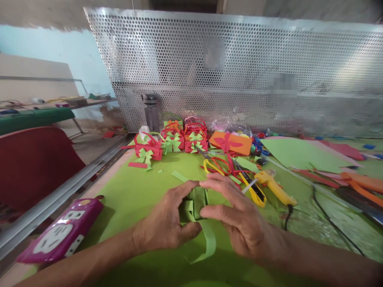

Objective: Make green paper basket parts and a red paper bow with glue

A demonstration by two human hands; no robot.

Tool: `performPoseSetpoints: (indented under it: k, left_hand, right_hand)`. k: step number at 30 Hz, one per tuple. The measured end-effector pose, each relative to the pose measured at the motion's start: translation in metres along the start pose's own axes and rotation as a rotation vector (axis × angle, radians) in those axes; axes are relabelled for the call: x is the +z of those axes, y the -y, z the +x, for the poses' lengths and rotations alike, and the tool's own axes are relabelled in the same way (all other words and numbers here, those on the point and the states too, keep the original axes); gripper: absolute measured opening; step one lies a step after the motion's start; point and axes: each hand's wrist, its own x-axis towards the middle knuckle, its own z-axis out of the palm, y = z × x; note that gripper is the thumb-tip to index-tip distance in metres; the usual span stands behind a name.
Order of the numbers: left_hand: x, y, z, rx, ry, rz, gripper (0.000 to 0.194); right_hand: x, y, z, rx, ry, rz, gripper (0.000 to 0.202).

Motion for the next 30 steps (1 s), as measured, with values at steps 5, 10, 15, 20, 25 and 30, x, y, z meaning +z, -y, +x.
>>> performPoseSetpoints:
  k: [5,10,15,20,25,30]
  left_hand:
    - [0.002,0.002,-0.001,0.015,-0.048,-0.034,0.053]
    - [0.001,0.003,-0.002,0.022,-0.069,-0.069,0.049]
    - [-0.007,-0.001,0.006,-0.174,-0.117,-0.44,0.034]
    - [-0.005,0.004,0.014,-0.508,-0.36,-1.104,0.028]
    - [-0.003,0.005,0.015,-0.71,-0.368,-1.418,0.03]
    - [0.001,-0.005,0.013,-0.713,-0.364,-1.516,0.036]
  right_hand:
    - [0.0,0.0,0.001,0.001,0.002,-0.024,0.035]
    - [0.001,0.0,0.003,-0.027,0.03,-0.067,0.031]
    - [0.0,-0.001,0.004,0.03,-0.091,-0.058,0.04]
    - [0.005,-0.003,0.003,0.196,-0.108,-0.137,0.043]
    - [0.014,-0.003,0.0,-0.034,-0.071,-0.307,0.063]
    - [0.023,-0.003,0.0,-0.137,-0.017,-0.492,0.078]
